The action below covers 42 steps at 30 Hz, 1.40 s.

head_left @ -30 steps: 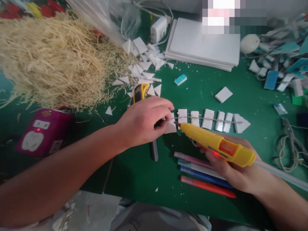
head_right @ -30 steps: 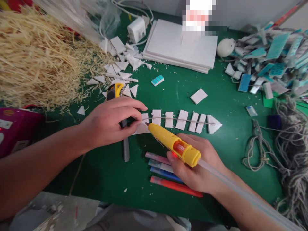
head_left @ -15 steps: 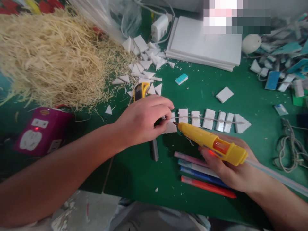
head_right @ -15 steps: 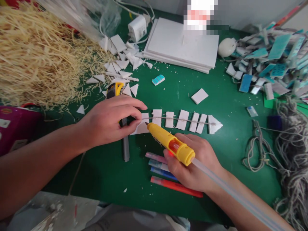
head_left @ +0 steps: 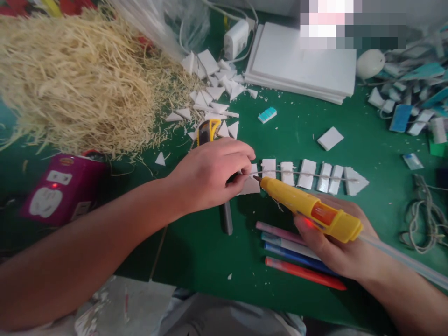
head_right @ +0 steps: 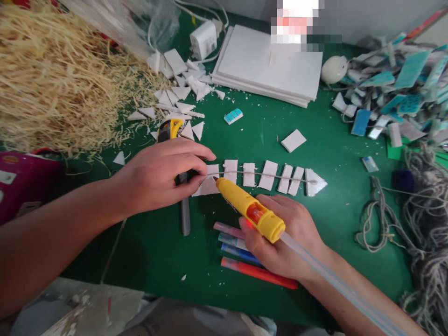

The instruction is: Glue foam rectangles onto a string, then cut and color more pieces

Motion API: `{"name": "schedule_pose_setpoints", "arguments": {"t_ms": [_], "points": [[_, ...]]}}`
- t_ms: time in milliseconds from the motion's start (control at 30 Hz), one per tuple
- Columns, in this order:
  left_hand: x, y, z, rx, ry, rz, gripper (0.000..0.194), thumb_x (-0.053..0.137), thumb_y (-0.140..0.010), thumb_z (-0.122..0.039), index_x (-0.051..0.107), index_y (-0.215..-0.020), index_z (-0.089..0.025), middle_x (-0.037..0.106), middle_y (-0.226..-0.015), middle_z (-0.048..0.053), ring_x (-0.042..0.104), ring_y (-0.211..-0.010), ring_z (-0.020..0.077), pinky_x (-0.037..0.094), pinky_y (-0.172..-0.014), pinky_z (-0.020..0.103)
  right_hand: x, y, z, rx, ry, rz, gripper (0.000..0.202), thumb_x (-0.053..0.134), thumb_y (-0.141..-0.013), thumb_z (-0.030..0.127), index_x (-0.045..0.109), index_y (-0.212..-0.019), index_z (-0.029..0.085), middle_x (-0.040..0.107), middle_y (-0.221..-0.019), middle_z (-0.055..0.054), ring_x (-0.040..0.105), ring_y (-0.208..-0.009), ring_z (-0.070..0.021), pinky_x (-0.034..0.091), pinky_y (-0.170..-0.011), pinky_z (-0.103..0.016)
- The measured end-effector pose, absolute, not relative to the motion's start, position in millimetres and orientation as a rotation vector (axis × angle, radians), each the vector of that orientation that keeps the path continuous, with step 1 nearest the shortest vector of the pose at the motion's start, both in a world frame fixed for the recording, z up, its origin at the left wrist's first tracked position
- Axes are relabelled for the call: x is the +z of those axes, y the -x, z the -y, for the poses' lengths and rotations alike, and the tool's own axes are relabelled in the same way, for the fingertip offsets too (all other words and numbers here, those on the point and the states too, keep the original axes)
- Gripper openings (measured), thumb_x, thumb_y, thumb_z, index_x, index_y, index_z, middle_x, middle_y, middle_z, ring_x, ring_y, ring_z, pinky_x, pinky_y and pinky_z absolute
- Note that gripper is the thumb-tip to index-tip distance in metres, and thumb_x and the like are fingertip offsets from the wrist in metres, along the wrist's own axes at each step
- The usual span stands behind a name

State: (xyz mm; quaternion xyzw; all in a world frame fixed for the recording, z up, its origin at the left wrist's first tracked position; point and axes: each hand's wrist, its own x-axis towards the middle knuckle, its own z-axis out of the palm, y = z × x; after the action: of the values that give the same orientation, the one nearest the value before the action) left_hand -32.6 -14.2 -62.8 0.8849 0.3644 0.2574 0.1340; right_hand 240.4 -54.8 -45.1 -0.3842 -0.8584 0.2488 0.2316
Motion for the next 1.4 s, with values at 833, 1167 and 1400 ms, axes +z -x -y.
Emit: {"name": "schedule_pose_setpoints", "arguments": {"t_ms": [833,1167,1400], "points": [[-61,33,15,0.714,-2.613,-0.986,0.015,0.054,-0.098,-0.014,0.065,-0.088,-0.015,0.075,-0.112,0.011,0.071,-0.102,0.0203,0.057,-0.091,0.032,-46,-243,55,0.733,1.087,2.341,0.024,0.051,-0.102,0.031,0.046,-0.079,0.026,0.048,-0.061,0.003,0.046,-0.049,-0.0119,0.035,-0.047,-0.029],[-62,33,14,0.717,-2.608,-0.996,0.015,0.054,-0.097,-0.013,0.063,-0.087,-0.017,0.074,-0.112,0.01,0.07,-0.1,0.0199,0.057,-0.087,0.032,-32,-235,47,0.733,1.055,2.415,0.021,0.051,-0.095,0.02,0.043,-0.077,0.026,0.047,-0.056,0.005,0.046,-0.044,-0.0108,0.035,-0.041,-0.026],[-61,33,14,0.689,-2.585,-0.993,0.015,0.053,-0.097,-0.013,0.064,-0.087,-0.017,0.074,-0.111,0.01,0.07,-0.101,0.0196,0.056,-0.088,0.031,-39,-237,51,0.722,1.074,2.356,0.023,0.051,-0.098,0.027,0.042,-0.077,0.026,0.042,-0.057,0.005,0.038,-0.043,-0.0103,0.03,-0.042,-0.028]]}}
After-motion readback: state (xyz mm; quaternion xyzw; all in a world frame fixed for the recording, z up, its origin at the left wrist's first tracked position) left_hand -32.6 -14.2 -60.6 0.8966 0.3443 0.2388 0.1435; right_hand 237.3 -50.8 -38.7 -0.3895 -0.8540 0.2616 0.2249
